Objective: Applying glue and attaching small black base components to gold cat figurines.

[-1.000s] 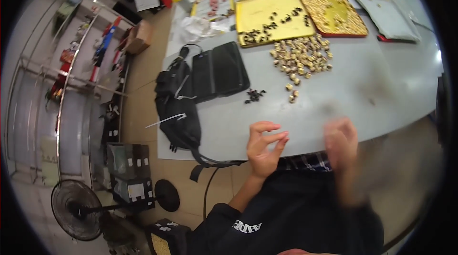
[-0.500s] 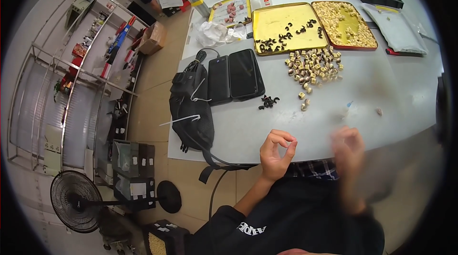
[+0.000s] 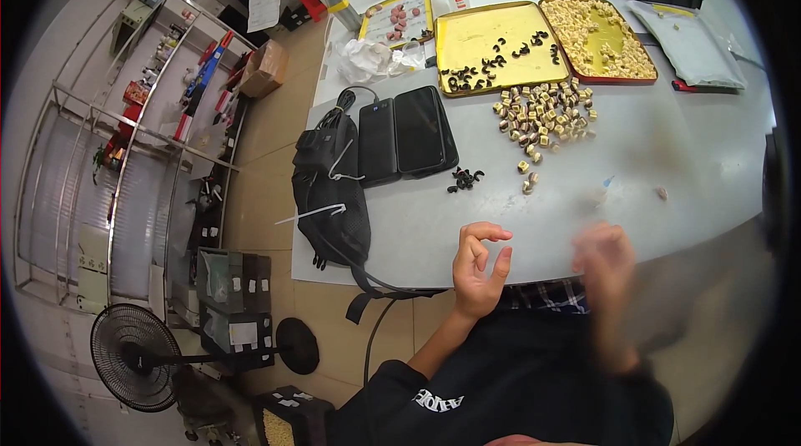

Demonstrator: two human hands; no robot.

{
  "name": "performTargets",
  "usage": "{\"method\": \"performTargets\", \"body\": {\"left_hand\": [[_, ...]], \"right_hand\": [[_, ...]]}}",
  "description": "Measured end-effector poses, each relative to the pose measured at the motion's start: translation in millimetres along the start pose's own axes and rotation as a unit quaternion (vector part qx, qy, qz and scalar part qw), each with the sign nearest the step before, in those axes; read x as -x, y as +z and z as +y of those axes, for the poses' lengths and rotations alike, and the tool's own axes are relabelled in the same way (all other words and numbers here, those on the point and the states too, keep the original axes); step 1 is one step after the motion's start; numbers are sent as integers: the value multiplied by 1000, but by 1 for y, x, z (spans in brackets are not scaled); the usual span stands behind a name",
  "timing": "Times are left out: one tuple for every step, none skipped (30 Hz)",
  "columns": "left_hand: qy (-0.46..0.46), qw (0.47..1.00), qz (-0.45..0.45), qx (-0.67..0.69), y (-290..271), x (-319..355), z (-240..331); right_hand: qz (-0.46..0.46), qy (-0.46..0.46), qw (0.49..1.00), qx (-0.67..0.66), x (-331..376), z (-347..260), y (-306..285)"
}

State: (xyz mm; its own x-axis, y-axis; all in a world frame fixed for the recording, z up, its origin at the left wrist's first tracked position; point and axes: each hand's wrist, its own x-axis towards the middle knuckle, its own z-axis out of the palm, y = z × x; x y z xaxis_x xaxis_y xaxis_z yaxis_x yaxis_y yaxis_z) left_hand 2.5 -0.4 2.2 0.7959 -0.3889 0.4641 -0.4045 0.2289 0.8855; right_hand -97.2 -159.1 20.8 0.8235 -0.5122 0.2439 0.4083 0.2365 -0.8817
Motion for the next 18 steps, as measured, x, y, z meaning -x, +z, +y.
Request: {"method": "performTargets", "body": {"left_hand": [[5,1000,-8,-16,0,-1,1],[10,999,-16,-33,0,-2,2],[15,998,-23,-49,0,-3,3],[15,998,-23,-50,0,-3,3],[15,999,-22,-48,0,-4,4],[14,999,-21,-46,-1,-4,4],[13,999,-20,-44,-1,-5,4],[13,999,-20,-44,-2,-6,5],[13,999,-23,-44,-2,-7,5],[13,999,-27,-43,-3,-7,5],[14,999,-31,-42,-3,-8,5],[14,999,-30,-42,-3,-8,5],[14,998,-33,-46,-4,-8,4],[14,998,-35,-49,-4,-7,4],[13,998,-38,-52,-4,-7,3],[13,998,-38,-52,-4,-7,4],[11,998,-37,-53,-4,-7,4],[9,998,-35,-53,-4,-7,4]], "right_hand": [[3,-7,1000,-1,0,0,0],[5,-14,1000,-2,0,1,0],[5,-13,1000,-2,0,1,0],[9,-15,1000,-2,0,2,0],[14,-17,1000,-1,0,3,-1],[18,-18,1000,-1,0,3,-1],[18,-18,1000,-1,0,4,-1],[19,-21,1000,0,0,4,-2],[19,-25,1000,0,0,4,-2],[20,-29,999,1,-1,4,-3],[20,-28,999,1,-1,4,-3],[21,-34,999,0,0,4,-3],[21,-40,999,-1,0,4,-3],[22,-46,999,-2,0,4,-3],[22,-45,999,-2,0,4,-3],[22,-44,999,1,0,4,-3],[23,-42,999,3,0,4,-3],[23,-41,999,5,0,4,-3]]}}
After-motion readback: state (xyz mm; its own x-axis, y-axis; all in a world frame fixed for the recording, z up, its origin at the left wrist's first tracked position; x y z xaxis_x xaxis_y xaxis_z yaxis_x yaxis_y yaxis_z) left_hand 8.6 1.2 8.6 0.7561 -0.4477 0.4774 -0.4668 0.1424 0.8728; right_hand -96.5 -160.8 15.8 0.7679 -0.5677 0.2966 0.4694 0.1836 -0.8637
